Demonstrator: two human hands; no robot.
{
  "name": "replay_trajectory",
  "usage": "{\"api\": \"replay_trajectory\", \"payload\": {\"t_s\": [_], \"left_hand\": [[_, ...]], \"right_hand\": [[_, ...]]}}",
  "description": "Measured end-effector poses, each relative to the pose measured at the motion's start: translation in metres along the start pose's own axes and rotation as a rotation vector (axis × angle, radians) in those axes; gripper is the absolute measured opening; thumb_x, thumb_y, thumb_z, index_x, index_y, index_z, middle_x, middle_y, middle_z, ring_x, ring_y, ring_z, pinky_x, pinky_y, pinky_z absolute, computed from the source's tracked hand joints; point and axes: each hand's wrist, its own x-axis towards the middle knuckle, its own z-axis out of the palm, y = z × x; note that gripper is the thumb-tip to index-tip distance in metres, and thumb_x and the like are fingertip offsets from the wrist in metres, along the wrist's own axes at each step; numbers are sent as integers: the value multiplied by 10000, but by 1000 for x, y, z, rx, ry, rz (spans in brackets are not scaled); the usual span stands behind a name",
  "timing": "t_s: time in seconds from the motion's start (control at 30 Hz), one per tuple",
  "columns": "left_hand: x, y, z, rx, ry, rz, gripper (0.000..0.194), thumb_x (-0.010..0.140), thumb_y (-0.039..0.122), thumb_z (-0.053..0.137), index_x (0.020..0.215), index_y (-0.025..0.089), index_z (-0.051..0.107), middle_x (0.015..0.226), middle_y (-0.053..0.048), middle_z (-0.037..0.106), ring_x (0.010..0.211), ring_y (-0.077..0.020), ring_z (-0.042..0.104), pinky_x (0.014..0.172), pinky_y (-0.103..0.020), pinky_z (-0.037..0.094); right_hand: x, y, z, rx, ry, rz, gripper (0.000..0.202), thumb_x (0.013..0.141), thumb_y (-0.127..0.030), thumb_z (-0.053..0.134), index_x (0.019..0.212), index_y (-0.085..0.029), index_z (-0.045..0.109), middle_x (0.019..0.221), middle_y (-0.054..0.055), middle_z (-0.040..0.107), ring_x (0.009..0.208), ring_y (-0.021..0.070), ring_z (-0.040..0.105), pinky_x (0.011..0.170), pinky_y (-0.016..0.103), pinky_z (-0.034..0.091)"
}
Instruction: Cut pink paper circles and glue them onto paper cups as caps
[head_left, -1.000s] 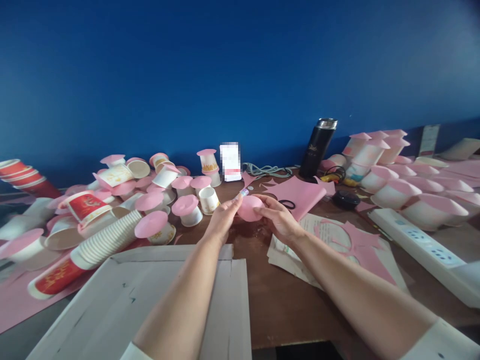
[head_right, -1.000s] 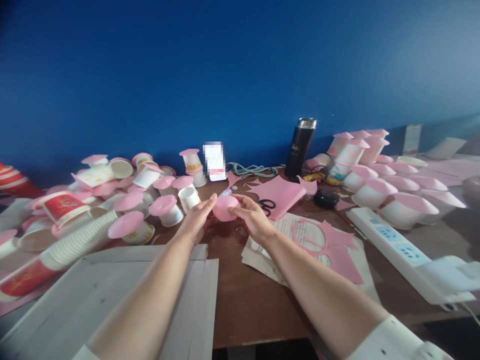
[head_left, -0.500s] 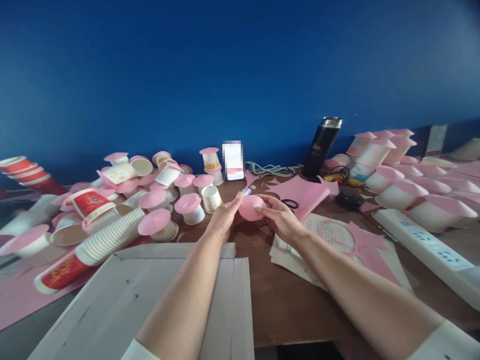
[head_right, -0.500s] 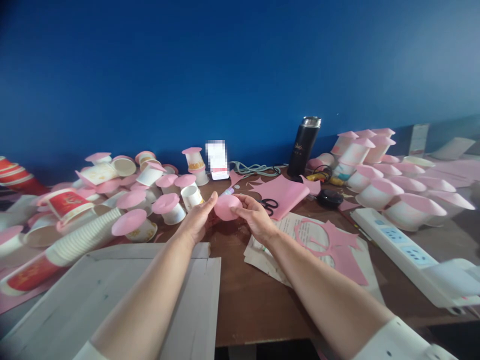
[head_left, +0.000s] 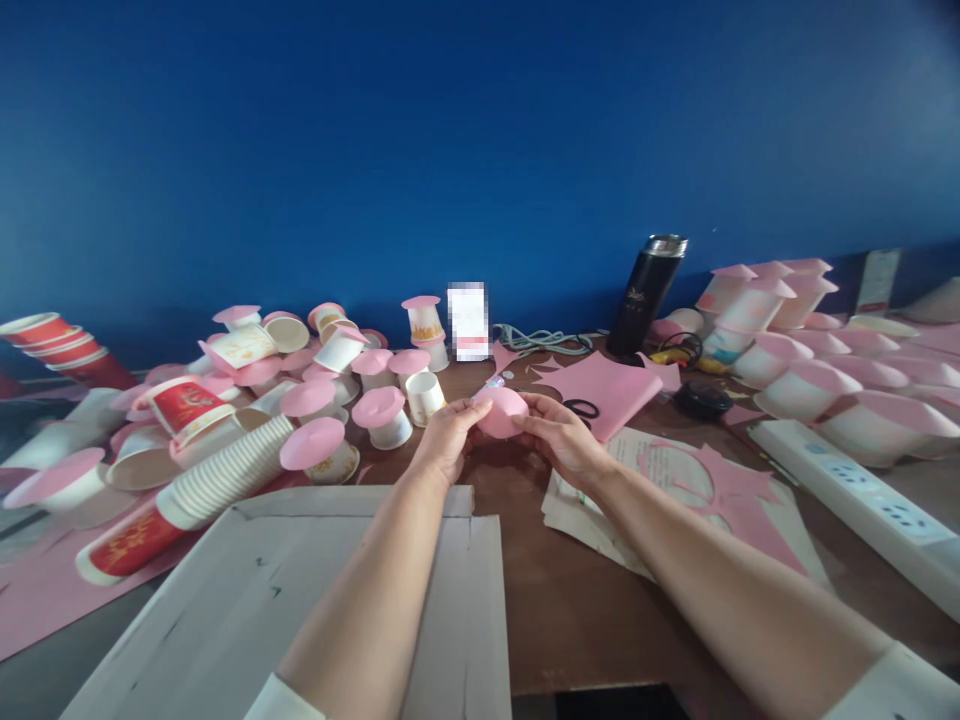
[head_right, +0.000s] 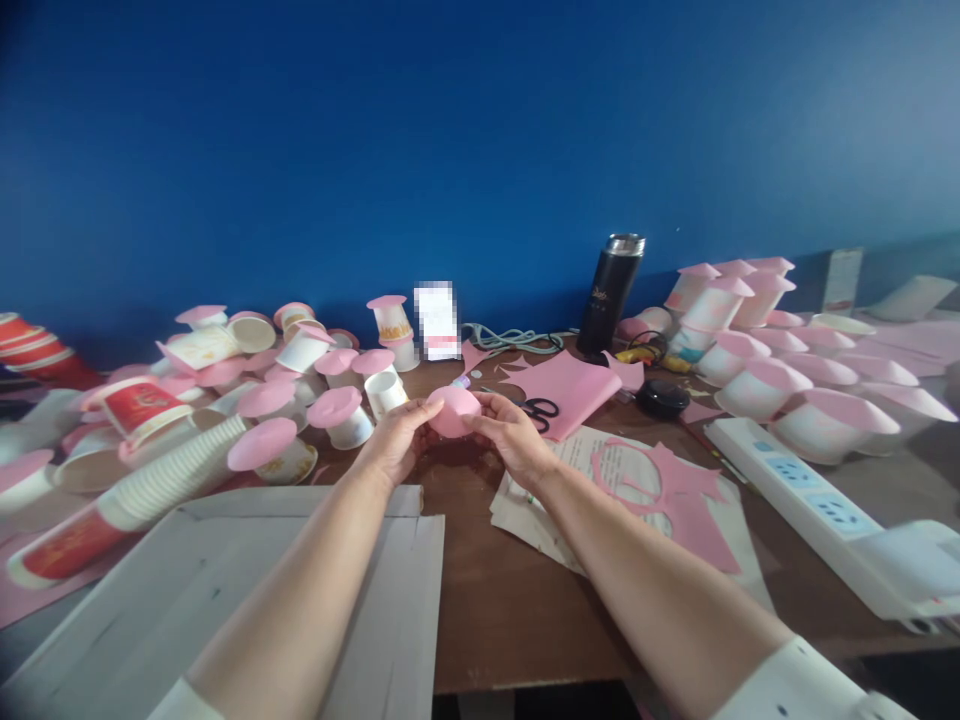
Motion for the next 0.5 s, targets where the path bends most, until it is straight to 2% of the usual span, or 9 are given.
{"api": "replay_trajectory", "payload": {"t_s": [0.1,0.17,0.2,0.27,0.37,0.43,0.5], "left_hand": [[0,0,-1,32,-24,13,343,643,431,760,765,137,632,658,-17,635,597,-135,580,593,-266,467],[-1,3,-2,234,18,104,382,725,517,668,794,142,651,685,-33,648,637,-157,598,623,-284,476],[-3,5,-4,382,84,191,407,765,547,613,807,145,662,712,-44,659,676,-172,611,652,-295,481],[-5,9,-7,705,295,420,401,815,536,559,858,156,678,802,-64,683,786,-204,630,730,-313,485],[-7,15,-13,1079,612,687,294,846,382,570,1056,193,651,1061,-95,666,982,-246,617,791,-333,487],[-8,18,-17,1252,690,730,375,852,289,555,1220,218,571,1229,-109,599,1055,-265,602,765,-336,505],[-7,20,-18,1383,699,683,504,853,262,542,1347,206,457,1330,-133,530,1036,-282,620,711,-343,527]], "right_hand": [[1,2,-1,-2,-7,-5,362,707,-284,751,1044,-196,649,928,35,664,696,132,583,574,235,440],[2,1,-1,10,-11,-5,375,705,-290,751,1051,-196,643,897,33,658,663,126,568,540,231,417],[2,1,-1,13,-3,-7,378,704,-293,750,1054,-196,642,881,29,653,647,120,556,519,224,398],[1,-1,-1,5,23,-19,380,700,-294,749,1053,-196,646,846,17,640,610,100,519,476,211,348],[0,-4,-1,-7,49,-34,381,689,-288,751,1046,-195,653,815,1,624,582,79,478,445,204,291],[-1,-5,0,-5,48,-32,383,693,-290,747,1052,-196,651,817,-2,619,595,77,480,452,201,289],[-1,-5,0,-7,46,-29,384,698,-299,743,1055,-194,648,812,-4,611,595,75,475,453,199,283]]}}
